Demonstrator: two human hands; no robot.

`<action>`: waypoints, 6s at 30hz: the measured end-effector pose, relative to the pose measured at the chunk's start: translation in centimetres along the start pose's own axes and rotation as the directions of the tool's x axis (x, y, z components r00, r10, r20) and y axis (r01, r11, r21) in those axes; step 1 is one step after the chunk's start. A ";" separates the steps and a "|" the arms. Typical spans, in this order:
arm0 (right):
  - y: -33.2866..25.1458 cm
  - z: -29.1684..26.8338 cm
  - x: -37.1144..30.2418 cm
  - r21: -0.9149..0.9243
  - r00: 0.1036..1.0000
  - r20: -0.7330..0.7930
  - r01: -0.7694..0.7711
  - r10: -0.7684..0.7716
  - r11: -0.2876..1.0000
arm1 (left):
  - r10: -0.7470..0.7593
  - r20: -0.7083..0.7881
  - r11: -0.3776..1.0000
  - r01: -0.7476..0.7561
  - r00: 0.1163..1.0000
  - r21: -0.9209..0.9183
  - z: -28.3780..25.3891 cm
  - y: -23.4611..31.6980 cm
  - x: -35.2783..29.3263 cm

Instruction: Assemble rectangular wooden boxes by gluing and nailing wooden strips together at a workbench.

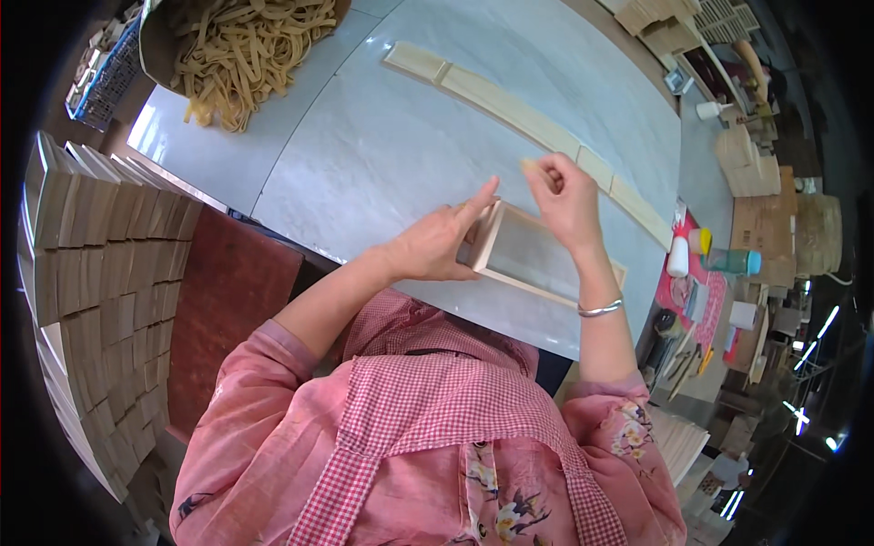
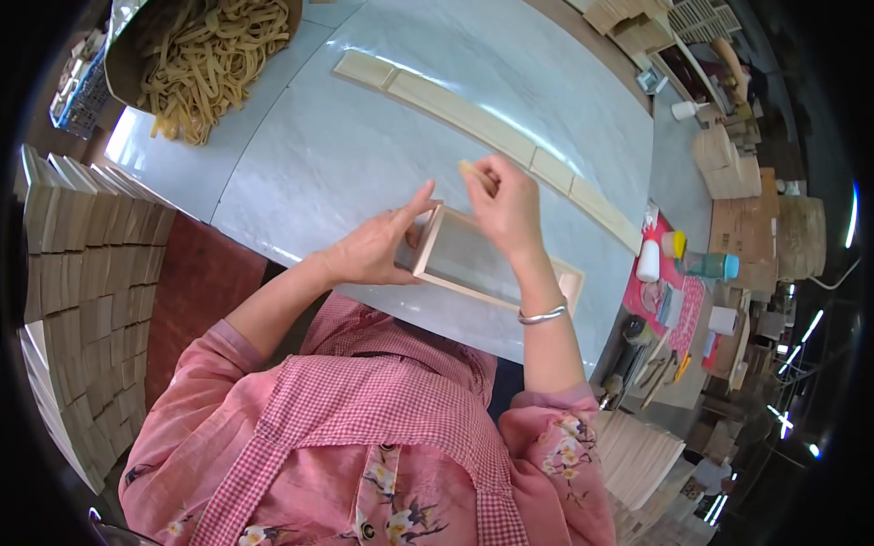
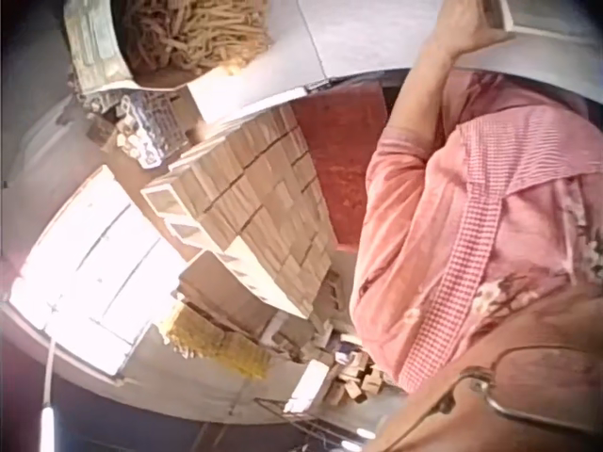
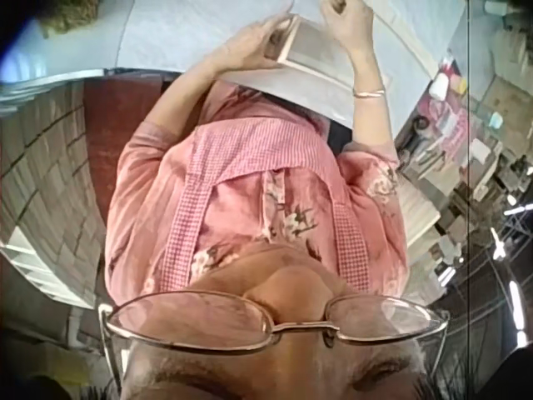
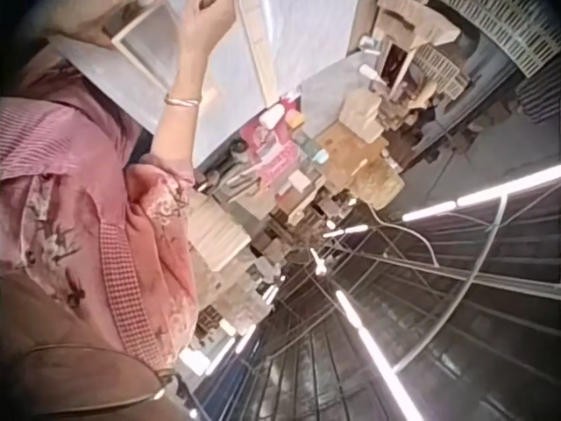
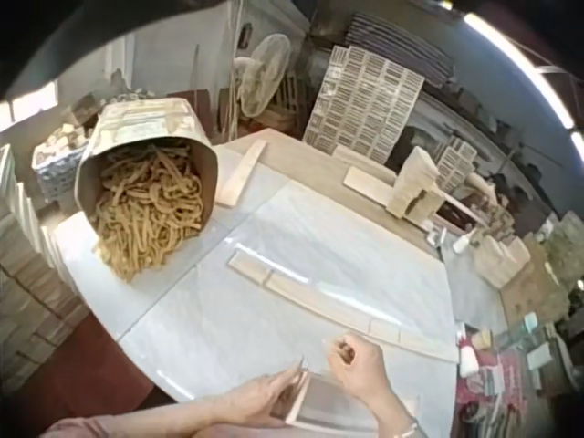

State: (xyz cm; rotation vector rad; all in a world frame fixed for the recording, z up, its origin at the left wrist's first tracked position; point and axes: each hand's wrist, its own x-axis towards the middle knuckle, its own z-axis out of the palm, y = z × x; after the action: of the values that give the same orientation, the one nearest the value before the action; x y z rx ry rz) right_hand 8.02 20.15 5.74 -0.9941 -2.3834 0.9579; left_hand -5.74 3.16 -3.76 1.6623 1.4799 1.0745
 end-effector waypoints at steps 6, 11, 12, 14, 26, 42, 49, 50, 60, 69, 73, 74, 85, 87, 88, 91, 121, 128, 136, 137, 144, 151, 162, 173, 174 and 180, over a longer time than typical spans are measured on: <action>-0.2 1.7 -0.9 -0.090 0.958 0.128 0.267 -0.255 0.959 | 0.055 -0.097 0.998 -0.050 0.994 0.049 0.4 0.4 -0.5; -0.5 1.2 -1.6 -0.056 0.887 0.390 0.292 -0.248 0.955 | -0.017 -0.095 0.997 0.023 0.995 0.069 0.3 0.8 -0.8; -0.6 0.8 -1.9 -0.054 0.859 0.433 0.327 -0.273 0.944 | -0.036 -0.080 0.996 0.042 0.996 0.080 0.3 0.8 -0.8; -0.8 0.1 -2.9 -0.047 0.799 0.513 0.391 -0.314 0.919 | -0.075 -0.046 0.992 0.079 0.996 0.099 0.3 0.7 -0.6; -3.4 0.5 -13.8 -0.253 0.881 0.406 0.364 -0.243 0.896 | -0.002 -0.140 0.967 0.037 0.990 0.251 0.6 0.8 -0.4; 12.5 -13.3 -19.8 -0.348 0.956 -0.287 -0.162 0.060 0.923 | -0.014 -0.090 0.918 0.048 0.996 0.394 0.4 0.9 -0.4; 18.4 -13.8 -13.9 -0.274 0.991 0.062 0.127 -0.115 0.953 | -0.058 -0.066 0.919 0.079 0.996 0.386 0.7 1.5 0.0; 18.5 -13.9 -13.7 -0.273 0.991 0.064 0.130 -0.117 0.953 | -0.060 -0.068 0.918 0.081 0.996 0.387 0.8 1.6 -0.1; 20.6 -14.8 -14.2 0.228 0.901 -0.216 -0.328 0.376 0.917 | -0.070 -0.089 0.913 0.100 0.994 0.396 0.5 1.9 0.0; 7.2 -2.6 -12.0 -0.548 0.951 -0.006 0.254 -0.308 0.797 | -0.191 0.116 0.901 0.128 0.975 0.414 -1.0 2.7 1.5; 7.5 -2.7 -11.9 -0.522 0.947 0.001 0.274 -0.321 0.808 | 0.139 0.073 0.677 -0.148 0.988 0.721 -2.6 0.8 1.1; 7.6 -2.6 -12.0 -0.515 0.947 0.003 0.276 -0.321 0.811 | 0.248 0.093 0.558 -0.221 0.964 0.800 -2.5 0.5 0.3; 8.6 -1.9 -12.0 -0.578 0.947 -0.034 0.242 -0.319 0.779 | -0.498 -0.232 0.831 0.382 0.836 -0.405 4.1 7.2 -5.2; 7.9 -2.2 -11.9 -0.510 0.912 -0.107 0.291 -0.396 0.810 | -0.466 -0.247 0.839 0.335 0.850 -0.428 4.2 6.9 -4.2; 7.0 -2.4 -12.2 -0.384 0.907 -0.129 0.328 -0.402 0.863 | -0.443 -0.230 0.846 0.319 0.867 -0.427 4.0 6.3 -4.7; 8.0 -2.6 -11.7 -0.288 0.897 -0.229 0.310 -0.379 0.906 | -0.485 -0.136 0.810 0.386 0.864 -0.441 3.1 4.3 -3.1; 23.0 -10.1 -28.0 -0.453 0.777 -0.625 -0.286 -0.072 0.844 | 0.280 0.825 -0.892 -0.185 0.490 0.412 -9.9 -2.2 -4.3; 21.4 -10.0 -28.9 -0.505 0.784 -0.612 -0.289 -0.101 0.813 | 0.264 0.768 -0.813 -0.293 0.584 0.502 -9.5 -0.1 -5.5; 21.4 -10.2 -28.5 -0.470 0.790 -0.608 -0.272 -0.084 0.840 | 0.396 0.795 -0.809 -0.236 0.460 0.539 -10.7 -5.3 -5.6; 21.4 -10.7 -28.5 -0.467 0.792 -0.606 -0.273 -0.079 0.841 | 0.320 0.734 -0.594 -0.477 0.599 0.648 -10.3 -5.1 -6.5; 21.6 -10.7 -28.4 -0.476 0.793 -0.604 -0.287 -0.072 0.832 | 0.183 0.627 0.221 -0.654 0.757 0.724 -10.0 -4.3 -7.7; 21.8 -10.5 -27.6 -0.510 0.794 -0.597 -0.268 -0.113 0.817 | -0.026 0.643 -0.236 -0.629 0.766 0.740 -8.8 -0.9 -5.5; 21.6 -10.4 -27.9 -0.489 0.817 -0.574 -0.295 -0.049 0.821 | 0.484 0.650 -0.392 -0.519 0.585 0.759 -9.4 -1.3 -5.0; 21.7 -10.3 -28.0 -0.491 0.816 -0.574 -0.284 -0.061 0.824 | -0.077 0.637 0.190 -0.616 0.767 0.765 -8.9 2.2 -6.8; 21.7 -10.3 -28.0 -0.495 0.816 -0.575 -0.284 -0.064 0.821 | -0.180 0.636 0.130 -0.623 0.750 0.771 -8.8 2.7 -6.7; 21.2 -10.0 -28.0 -0.495 0.818 -0.573 -0.299 -0.047 0.816 | -0.272 0.651 0.113 -0.649 0.708 0.753 -9.1 4.7 -6.4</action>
State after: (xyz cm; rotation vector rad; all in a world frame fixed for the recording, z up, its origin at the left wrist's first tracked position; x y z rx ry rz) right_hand 42.59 15.03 -4.90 -1.4288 -2.1009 -0.0852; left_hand -11.89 -4.24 3.52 2.7931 1.4039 -0.8989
